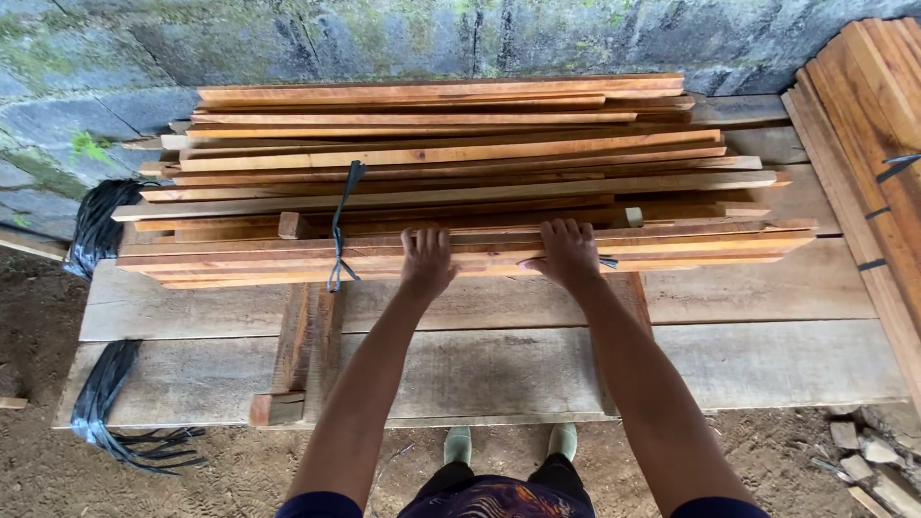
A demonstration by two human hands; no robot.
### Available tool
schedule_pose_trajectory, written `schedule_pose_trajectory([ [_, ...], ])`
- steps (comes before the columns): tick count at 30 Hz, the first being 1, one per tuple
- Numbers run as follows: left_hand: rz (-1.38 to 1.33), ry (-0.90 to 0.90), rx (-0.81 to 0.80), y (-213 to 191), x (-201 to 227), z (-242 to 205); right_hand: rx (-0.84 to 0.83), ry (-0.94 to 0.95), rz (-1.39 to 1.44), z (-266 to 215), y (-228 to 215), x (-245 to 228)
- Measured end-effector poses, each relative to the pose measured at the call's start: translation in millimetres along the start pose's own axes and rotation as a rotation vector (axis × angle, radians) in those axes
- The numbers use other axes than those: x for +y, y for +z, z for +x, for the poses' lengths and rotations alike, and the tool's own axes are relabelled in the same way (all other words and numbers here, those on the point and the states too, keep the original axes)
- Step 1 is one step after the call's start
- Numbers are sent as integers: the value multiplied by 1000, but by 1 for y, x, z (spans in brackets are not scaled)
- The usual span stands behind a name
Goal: Bundling several long wood planks together using rubber strips.
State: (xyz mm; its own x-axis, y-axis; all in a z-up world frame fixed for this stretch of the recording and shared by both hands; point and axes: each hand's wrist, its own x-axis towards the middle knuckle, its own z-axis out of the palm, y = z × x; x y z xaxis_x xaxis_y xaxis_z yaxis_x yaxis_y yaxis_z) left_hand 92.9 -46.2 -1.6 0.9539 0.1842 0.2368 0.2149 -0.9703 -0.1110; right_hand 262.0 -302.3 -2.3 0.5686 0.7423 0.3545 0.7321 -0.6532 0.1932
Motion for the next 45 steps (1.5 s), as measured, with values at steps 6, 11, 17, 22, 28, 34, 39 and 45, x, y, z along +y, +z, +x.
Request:
schedule_pose_trajectory([
  [6, -69, 66, -148, -23, 106, 41, 12, -75, 127, -2, 2, 21],
  [11, -39, 47, -107, -16, 187, 74, -291, -331, 265, -9, -53, 73],
  [17, 13, 41, 29, 27, 185, 80, -290, -331, 210, -52, -64, 184],
  [22, 66, 37, 47, 37, 183, 87, 23, -249, 30, -79, -8, 249],
  [28, 81, 46, 16, 27, 182, 81, 3, -225, 3, -82, 27, 258],
  [34, 69, 53, -2, 23, 182, 76, -106, -254, 5, -85, 14, 255],
  [39, 66, 43, -16, 14, 184, 73, -94, -254, -12, -89, 25, 255],
  [45, 61, 53, 7, 16, 186, 72, -23, -207, 21, -91, 12, 248],
])
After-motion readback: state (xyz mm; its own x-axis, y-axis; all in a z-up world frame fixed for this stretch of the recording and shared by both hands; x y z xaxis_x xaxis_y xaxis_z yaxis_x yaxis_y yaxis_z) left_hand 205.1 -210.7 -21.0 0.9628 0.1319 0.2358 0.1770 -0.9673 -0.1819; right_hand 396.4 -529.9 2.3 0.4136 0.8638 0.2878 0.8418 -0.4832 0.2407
